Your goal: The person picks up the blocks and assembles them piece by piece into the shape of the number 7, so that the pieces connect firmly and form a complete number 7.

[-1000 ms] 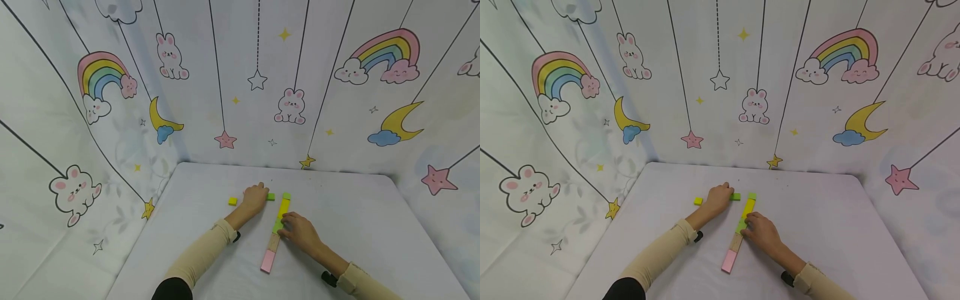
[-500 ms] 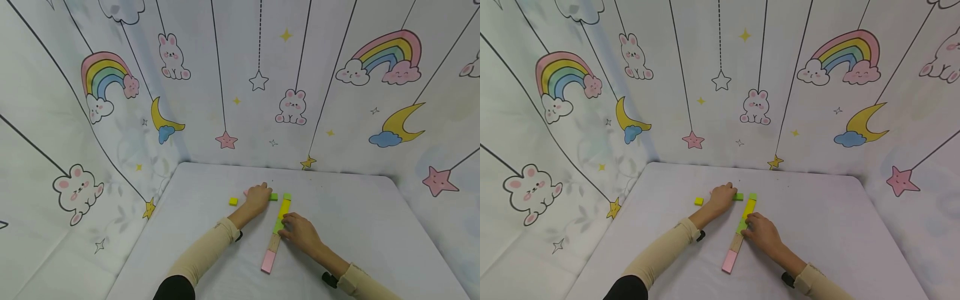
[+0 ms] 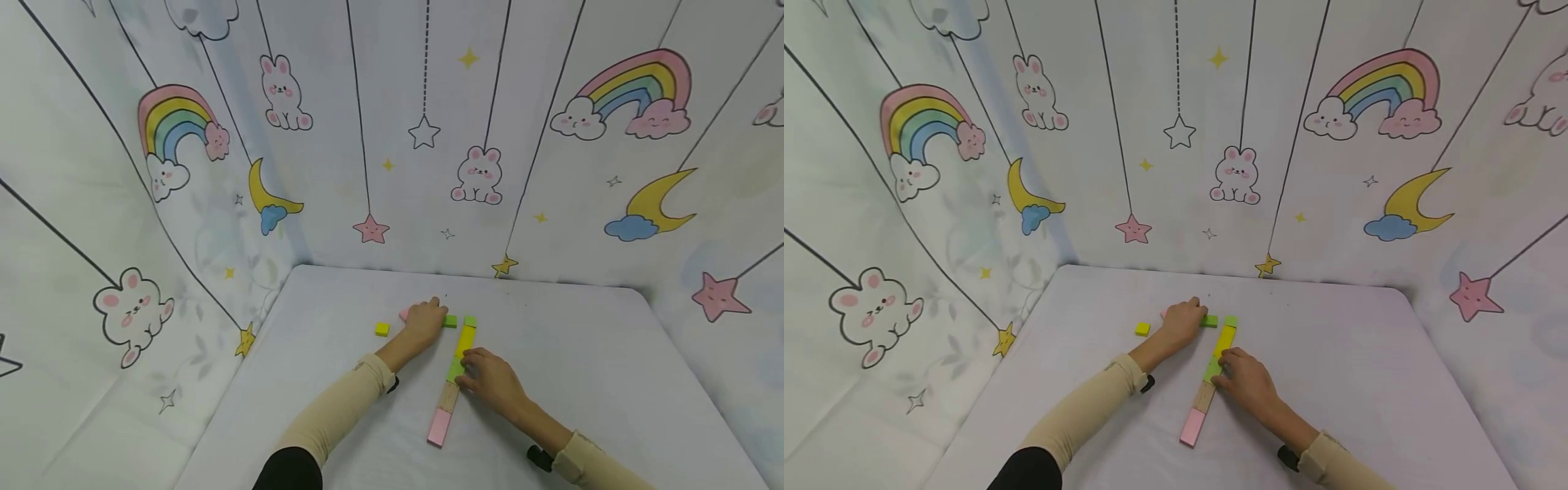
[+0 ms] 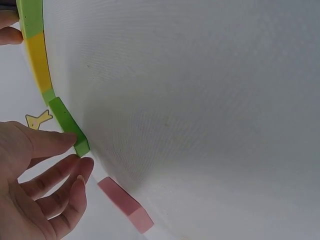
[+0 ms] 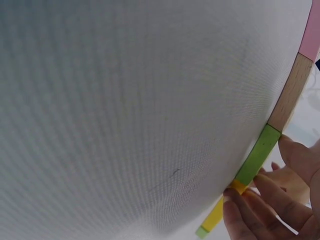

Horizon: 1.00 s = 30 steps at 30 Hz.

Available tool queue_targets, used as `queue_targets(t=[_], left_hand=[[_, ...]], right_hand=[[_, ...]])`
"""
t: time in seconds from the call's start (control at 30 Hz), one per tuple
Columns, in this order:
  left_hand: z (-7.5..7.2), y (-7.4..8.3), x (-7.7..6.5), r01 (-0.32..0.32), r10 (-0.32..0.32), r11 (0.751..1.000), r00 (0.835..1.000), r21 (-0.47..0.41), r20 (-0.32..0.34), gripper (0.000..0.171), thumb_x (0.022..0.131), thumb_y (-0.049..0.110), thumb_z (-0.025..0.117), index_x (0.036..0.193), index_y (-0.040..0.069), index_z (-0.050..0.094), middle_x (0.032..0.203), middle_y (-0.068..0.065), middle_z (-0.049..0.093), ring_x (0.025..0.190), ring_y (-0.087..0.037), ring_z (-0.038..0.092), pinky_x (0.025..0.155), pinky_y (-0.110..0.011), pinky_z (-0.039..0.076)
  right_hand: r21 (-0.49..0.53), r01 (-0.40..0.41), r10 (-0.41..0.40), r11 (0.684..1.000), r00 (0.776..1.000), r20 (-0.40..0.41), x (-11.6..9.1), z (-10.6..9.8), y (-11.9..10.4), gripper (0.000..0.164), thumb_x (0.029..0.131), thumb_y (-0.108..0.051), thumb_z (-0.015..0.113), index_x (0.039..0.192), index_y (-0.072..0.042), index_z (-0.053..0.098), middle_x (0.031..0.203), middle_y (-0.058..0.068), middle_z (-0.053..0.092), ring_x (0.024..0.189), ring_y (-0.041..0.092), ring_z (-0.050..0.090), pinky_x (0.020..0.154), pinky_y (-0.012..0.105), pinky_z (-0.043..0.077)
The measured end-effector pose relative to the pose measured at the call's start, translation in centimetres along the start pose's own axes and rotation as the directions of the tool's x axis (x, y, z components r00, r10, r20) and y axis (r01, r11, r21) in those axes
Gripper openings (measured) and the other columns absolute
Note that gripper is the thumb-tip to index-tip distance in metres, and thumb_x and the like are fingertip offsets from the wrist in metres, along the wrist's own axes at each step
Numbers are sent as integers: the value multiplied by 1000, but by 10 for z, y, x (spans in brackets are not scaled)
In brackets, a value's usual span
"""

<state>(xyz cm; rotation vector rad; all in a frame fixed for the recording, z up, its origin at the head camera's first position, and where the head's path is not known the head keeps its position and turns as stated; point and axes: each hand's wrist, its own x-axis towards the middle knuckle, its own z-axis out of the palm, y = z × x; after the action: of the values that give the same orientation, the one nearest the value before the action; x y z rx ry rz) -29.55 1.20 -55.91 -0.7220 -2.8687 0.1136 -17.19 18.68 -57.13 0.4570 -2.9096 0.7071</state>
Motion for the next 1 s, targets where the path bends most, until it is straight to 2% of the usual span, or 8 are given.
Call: queue_targets(t=[0.67, 1.0], left_hand=[[2, 5, 9, 15, -14, 1000, 999, -17, 41, 23, 103, 21, 66, 125, 22, 74, 111, -2, 67, 87, -20, 68, 71, -36, 58], [0, 4, 9, 6, -6, 1000, 999, -2, 35, 22, 102, 19, 67, 123, 21, 74, 111, -3, 67, 87, -20, 69, 69, -36, 59]], right_hand=[[-10, 25, -25, 1000, 1000, -6, -2, -1, 2, 40, 80, -31, 91, 111, -8, 77, 126, 7, 71, 118, 30, 67, 100, 50, 53], [11, 18, -18, 1000, 1000, -2, -1, 0, 1, 41, 81, -31, 90, 112, -9, 77, 128, 7, 70, 120, 31, 67, 101, 50, 52]])
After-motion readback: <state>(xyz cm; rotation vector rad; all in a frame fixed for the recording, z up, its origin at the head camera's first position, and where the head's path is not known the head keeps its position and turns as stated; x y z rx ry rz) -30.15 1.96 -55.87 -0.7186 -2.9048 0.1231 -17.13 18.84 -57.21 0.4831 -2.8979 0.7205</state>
